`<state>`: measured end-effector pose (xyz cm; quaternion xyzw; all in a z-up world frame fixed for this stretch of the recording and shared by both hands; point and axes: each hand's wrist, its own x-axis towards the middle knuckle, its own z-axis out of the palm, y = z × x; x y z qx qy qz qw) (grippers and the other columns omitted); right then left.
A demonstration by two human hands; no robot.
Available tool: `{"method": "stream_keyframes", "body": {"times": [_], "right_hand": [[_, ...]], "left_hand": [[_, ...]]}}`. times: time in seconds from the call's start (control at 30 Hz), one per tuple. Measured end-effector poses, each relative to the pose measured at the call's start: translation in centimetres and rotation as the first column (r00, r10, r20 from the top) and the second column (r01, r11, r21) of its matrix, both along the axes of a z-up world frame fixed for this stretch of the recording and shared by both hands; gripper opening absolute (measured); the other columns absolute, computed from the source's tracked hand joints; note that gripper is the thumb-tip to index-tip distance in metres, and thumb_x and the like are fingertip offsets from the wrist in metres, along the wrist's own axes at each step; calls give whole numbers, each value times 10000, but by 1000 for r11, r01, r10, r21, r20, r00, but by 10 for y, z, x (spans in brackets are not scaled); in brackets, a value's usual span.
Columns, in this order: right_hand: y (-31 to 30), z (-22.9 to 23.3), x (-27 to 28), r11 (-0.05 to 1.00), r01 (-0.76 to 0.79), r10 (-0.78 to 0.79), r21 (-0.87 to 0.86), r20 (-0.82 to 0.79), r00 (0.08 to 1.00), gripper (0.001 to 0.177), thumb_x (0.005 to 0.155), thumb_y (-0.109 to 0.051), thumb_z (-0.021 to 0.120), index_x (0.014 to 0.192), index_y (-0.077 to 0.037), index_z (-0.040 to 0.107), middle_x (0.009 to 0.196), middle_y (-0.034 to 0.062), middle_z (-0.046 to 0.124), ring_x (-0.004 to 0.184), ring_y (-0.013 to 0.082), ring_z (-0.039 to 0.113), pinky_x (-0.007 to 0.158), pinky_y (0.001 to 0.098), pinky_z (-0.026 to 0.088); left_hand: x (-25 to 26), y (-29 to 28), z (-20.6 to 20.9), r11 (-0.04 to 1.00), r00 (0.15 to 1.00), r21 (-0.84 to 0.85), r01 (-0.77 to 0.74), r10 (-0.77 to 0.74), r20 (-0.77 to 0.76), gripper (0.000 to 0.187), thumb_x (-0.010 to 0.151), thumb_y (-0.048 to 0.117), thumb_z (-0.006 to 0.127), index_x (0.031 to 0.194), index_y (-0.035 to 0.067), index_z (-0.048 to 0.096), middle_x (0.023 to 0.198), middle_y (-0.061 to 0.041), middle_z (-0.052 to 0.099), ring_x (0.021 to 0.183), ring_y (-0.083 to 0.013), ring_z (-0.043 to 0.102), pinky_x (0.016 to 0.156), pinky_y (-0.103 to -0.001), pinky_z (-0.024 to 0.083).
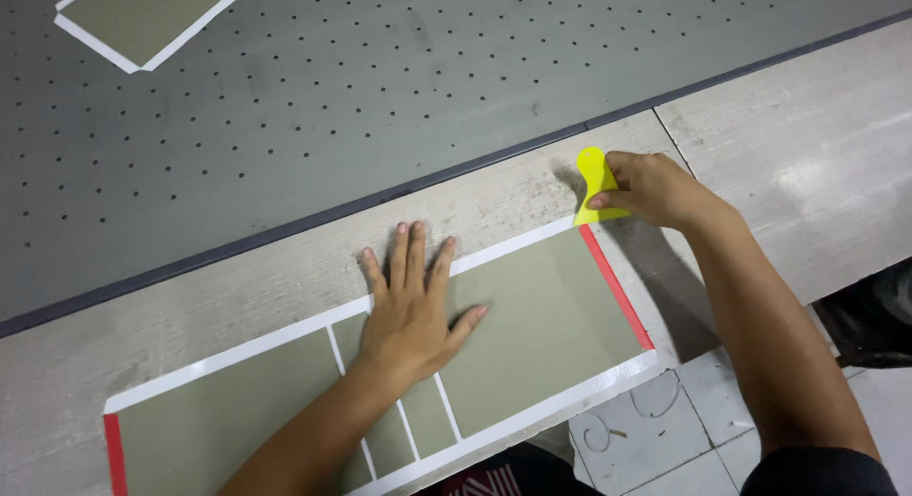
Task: The person applies red tape to the edges of rectangular grey panels using a yellow squeegee tool. They smooth the tape down along the borders and then peel off the white backing strips to reveal the adhesive surface.
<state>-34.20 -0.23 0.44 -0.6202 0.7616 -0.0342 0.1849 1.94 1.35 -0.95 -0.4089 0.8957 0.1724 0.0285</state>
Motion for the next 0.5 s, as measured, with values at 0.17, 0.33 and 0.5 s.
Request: {"method": "stream_keyframes", "body": {"times": [0.17, 0.33, 0.5], "right_hand": [[8, 13, 19, 1000, -1, 0, 16, 51, 999, 381, 881, -378, 775, 1133, -98, 722, 968, 142, 809, 970, 380, 760, 912, 469, 559], [7, 18, 31, 997, -20, 21, 70, -8, 1000, 401, 879, -401, 768, 1143, -108, 694, 999, 146, 809, 1009, 406, 746, 918, 491, 559], [3, 10, 41, 990, -131, 138, 47, -200, 970, 404, 880, -461, 742, 1116, -149, 641, 994, 164, 787, 973, 399, 755, 868, 493, 579]], "left_hand": [[7, 7, 3, 998, 999, 53, -18, 16, 34, 899, 1020, 650, 356, 1636, 46, 100, 1659, -359, -18, 1552, -512, -145, 1120, -752, -186], [15, 14, 6, 997, 999, 67, -31, 30, 17, 898, 1017, 641, 386, 1629, 38, 126, 1648, -368, 23, 1553, -517, -123, 1128, -731, -195], [21, 17, 4, 997, 998, 48, -61, 61, -1, 927, 1009, 640, 450, 1619, 18, 133, 1632, -384, 46, 1548, -536, -103, 1161, -700, -158]]}}
